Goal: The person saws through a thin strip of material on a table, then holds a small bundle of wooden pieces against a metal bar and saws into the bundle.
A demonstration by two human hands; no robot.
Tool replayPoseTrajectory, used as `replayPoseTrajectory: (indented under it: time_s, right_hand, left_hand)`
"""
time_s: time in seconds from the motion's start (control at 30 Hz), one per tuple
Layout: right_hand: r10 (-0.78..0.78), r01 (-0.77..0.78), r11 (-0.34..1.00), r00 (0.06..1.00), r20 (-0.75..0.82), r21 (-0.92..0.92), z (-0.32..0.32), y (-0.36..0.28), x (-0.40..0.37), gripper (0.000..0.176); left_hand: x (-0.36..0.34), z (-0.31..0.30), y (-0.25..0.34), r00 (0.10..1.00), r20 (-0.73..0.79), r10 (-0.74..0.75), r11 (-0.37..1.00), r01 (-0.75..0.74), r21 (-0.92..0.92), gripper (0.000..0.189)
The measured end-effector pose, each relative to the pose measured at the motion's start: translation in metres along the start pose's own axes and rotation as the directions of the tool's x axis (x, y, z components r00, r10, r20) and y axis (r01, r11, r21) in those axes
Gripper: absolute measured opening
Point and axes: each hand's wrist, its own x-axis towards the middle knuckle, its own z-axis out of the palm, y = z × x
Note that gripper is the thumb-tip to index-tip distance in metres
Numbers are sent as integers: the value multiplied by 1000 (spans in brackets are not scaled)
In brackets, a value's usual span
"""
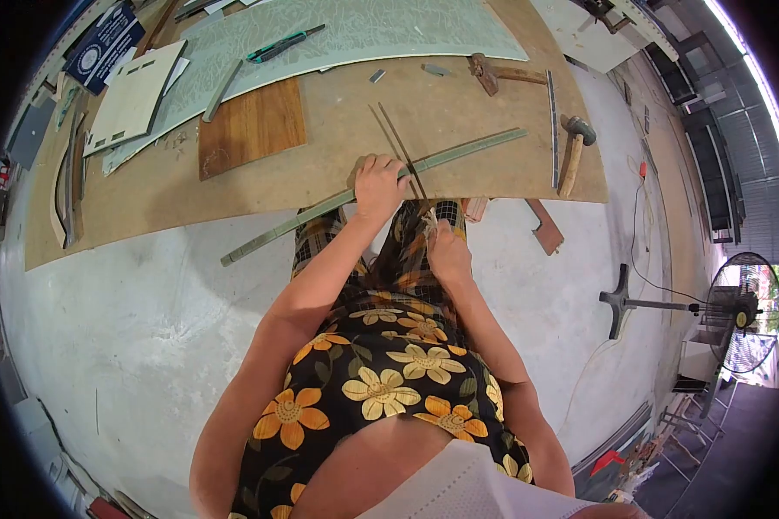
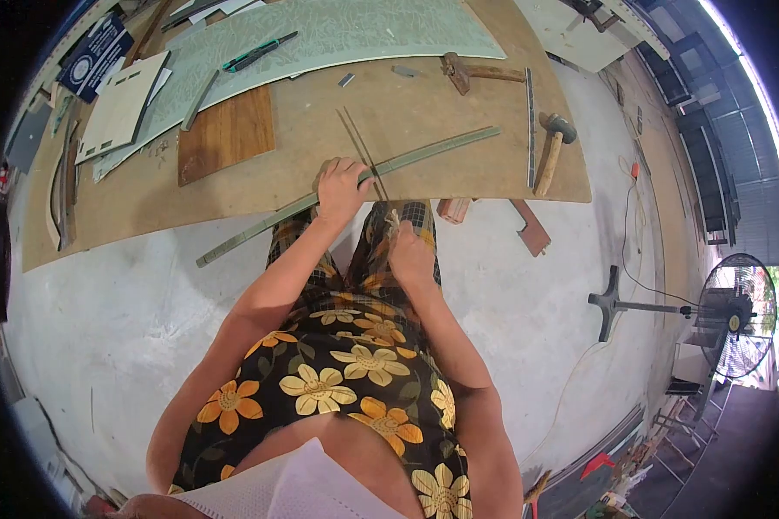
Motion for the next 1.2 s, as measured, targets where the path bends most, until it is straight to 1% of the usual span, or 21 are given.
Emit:
replayPoseTrajectory:
  time_s: [0.1, 0.2, 0.3, 0.4, 0.5, 0.6, 0.7, 0.8, 0.9, 1.07, 1.2]
  right_hand:
    - [-31, 31, 999, 999, 9, -37, 2, 0, 8, 20]
    - [-22, 24, 998, 999, 35, -65, 2, -7, 29, 20]
    - [-64, 64, 997, 998, 17, -31, 0, -16, 47, 20]
    - [-66, 67, 997, 998, 20, -37, -1, -16, 46, 20]
    - [-88, 87, 996, 996, 32, 29, 1, -8, 34, 20]
    - [-36, 34, 998, 999, 41, 53, 8, 3, 11, 21]
    - [-59, 58, 989, 998, -1, 134, 18, 18, -3, 21]
    - [-115, 167, 939, 976, -184, 299, 22, 21, -11, 22]
    - [-35, 88, 954, 982, -184, 285, 33, 25, -8, 24]
    - [-65, 135, 937, 973, -220, 322, 38, 26, -8, 24]
    - [-112, 191, 933, 960, -259, 306, 38, 27, -8, 25]
  left_hand:
    - [-2, 2, -2, 1000, 7, 14, 1000, -14, -7, 22]
    - [0, 1, -2, 1000, 12, 17, 1000, -17, -1, 22]
    - [-1, -1, -1, 1000, 25, 12, 1000, -12, 13, 22]
    - [0, -2, 0, 1000, 25, 16, 1000, -17, 19, 23]
    - [-1, -3, 0, 1000, 20, 15, 1000, -15, 10, 23]
    - [-1, -4, 2, 1000, 30, 6, 1000, -6, 8, 24]
    - [-2, -4, 1, 999, 39, 14, 1000, -15, 8, 24]
    - [-2, -3, 0, 999, 29, 26, 1000, -27, 14, 24]
    - [-2, -1, 0, 999, 28, 34, 999, -35, 42, 23]
    - [-2, -5, 3, 998, 57, 11, 999, -14, 50, 24]
    - [-4, -4, 0, 999, 18, 49, 997, -50, 52, 23]
